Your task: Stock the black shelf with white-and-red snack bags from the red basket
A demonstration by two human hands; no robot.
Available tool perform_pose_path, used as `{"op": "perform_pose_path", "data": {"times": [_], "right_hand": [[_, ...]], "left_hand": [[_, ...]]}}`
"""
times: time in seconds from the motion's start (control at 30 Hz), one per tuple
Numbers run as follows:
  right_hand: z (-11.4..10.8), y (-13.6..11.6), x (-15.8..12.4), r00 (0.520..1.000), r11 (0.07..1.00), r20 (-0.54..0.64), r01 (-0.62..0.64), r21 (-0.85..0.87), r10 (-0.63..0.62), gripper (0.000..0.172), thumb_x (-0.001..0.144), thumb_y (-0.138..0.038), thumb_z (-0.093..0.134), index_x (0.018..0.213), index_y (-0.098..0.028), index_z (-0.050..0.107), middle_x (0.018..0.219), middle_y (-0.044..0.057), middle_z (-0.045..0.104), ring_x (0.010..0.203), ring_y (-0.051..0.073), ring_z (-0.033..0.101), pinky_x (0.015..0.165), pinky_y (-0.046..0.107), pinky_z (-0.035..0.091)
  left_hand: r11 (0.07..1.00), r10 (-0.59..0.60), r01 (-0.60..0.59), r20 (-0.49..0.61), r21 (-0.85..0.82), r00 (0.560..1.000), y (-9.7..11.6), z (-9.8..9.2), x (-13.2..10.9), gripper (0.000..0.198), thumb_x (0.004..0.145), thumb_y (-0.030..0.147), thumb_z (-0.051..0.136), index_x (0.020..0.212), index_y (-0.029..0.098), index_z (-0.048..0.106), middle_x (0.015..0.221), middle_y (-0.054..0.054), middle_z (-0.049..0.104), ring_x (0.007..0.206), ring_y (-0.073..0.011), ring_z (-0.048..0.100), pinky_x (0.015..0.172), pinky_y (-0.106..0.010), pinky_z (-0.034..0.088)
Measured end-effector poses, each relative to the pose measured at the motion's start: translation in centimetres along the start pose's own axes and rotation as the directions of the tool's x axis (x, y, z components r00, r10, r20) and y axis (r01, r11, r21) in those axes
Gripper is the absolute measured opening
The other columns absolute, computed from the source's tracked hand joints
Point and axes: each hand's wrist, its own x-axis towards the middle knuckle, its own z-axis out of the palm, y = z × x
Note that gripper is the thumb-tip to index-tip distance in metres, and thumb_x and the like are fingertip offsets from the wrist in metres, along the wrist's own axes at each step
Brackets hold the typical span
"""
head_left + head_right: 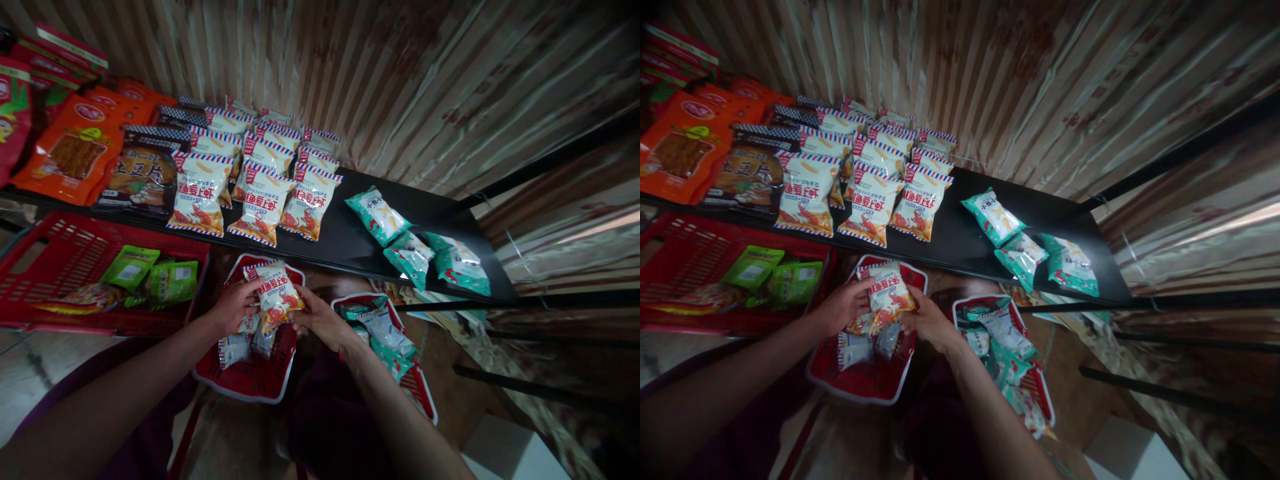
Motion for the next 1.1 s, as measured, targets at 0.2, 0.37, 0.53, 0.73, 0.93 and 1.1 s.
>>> {"op": "perform_pose_path", "data": {"times": [0.2,0.37,0.53,0.73,0.93,1.1], "right_hand": [[0.3,-0.4,-0.2,1.000,1.000,0.003,-0.022,0.018,0.022,0.064,0.066,-0.022,0.072,0.125,-0.019,0.046,0.083,-0.002,0.064,0.052,0.006,0.052,0.049,0.019,0.045],[1.3,-0.1,0.0,0.972,0.974,-0.204,-0.076,0.212,0.120,0.060,0.061,-0.024,0.079,0.114,-0.021,0.050,0.075,-0.004,0.064,0.061,0.009,0.060,0.061,0.023,0.053],[3.4,1.1,0.1,0.943,0.928,-0.237,-0.142,0.345,0.233,0.045,0.053,-0.036,0.084,0.081,-0.016,0.056,0.074,0.001,0.067,0.067,0.012,0.065,0.064,0.026,0.054],[4.3,2.1,0.6,0.936,0.904,-0.261,-0.113,0.413,0.236,0.042,0.037,-0.030,0.088,0.065,-0.014,0.061,0.061,0.000,0.067,0.056,0.009,0.061,0.061,0.022,0.049],[4.6,1.2,0.3,0.957,0.873,-0.203,-0.086,0.480,0.206,0.041,0.035,-0.026,0.088,0.065,-0.014,0.064,0.063,-0.001,0.068,0.057,0.010,0.061,0.064,0.024,0.048],[4.5,1.5,0.1,0.962,0.933,-0.228,-0.057,0.356,0.146,0.038,0.041,-0.031,0.086,0.067,-0.015,0.063,0.063,-0.002,0.066,0.057,0.009,0.058,0.060,0.023,0.045]], "left_hand": [[0.993,-0.096,0.092,-0.047,-0.071,0.994,0.2,0.9,-0.7,0.023,0.066,0.021,0.071,0.086,0.014,0.064,0.070,-0.007,0.070,0.057,-0.0172,0.065,0.059,-0.029,0.053],[0.988,-0.003,-0.016,-0.118,-0.156,0.993,0.0,0.5,0.1,0.025,0.065,0.020,0.073,0.087,0.014,0.064,0.072,-0.006,0.070,0.060,-0.0167,0.066,0.060,-0.028,0.053],[0.975,0.109,-0.142,-0.188,-0.171,0.976,-1.0,0.0,1.0,0.022,0.069,0.021,0.070,0.089,0.017,0.062,0.076,-0.004,0.070,0.062,-0.0149,0.066,0.060,-0.027,0.052],[0.971,0.086,-0.117,-0.153,-0.208,0.985,-1.1,0.5,0.7,0.023,0.072,0.018,0.067,0.094,0.015,0.061,0.079,-0.006,0.071,0.066,-0.0161,0.067,0.062,-0.028,0.054],[0.966,-0.047,-0.010,-0.211,-0.258,0.976,-0.8,0.5,0.9,0.012,0.071,0.017,0.067,0.082,0.013,0.062,0.067,-0.006,0.068,0.056,-0.0144,0.064,0.055,-0.025,0.052],[0.966,-0.066,0.013,-0.199,-0.256,0.978,-0.5,0.4,0.7,0.015,0.068,0.017,0.069,0.081,0.013,0.062,0.065,-0.005,0.067,0.055,-0.0154,0.064,0.054,-0.025,0.051]]}}
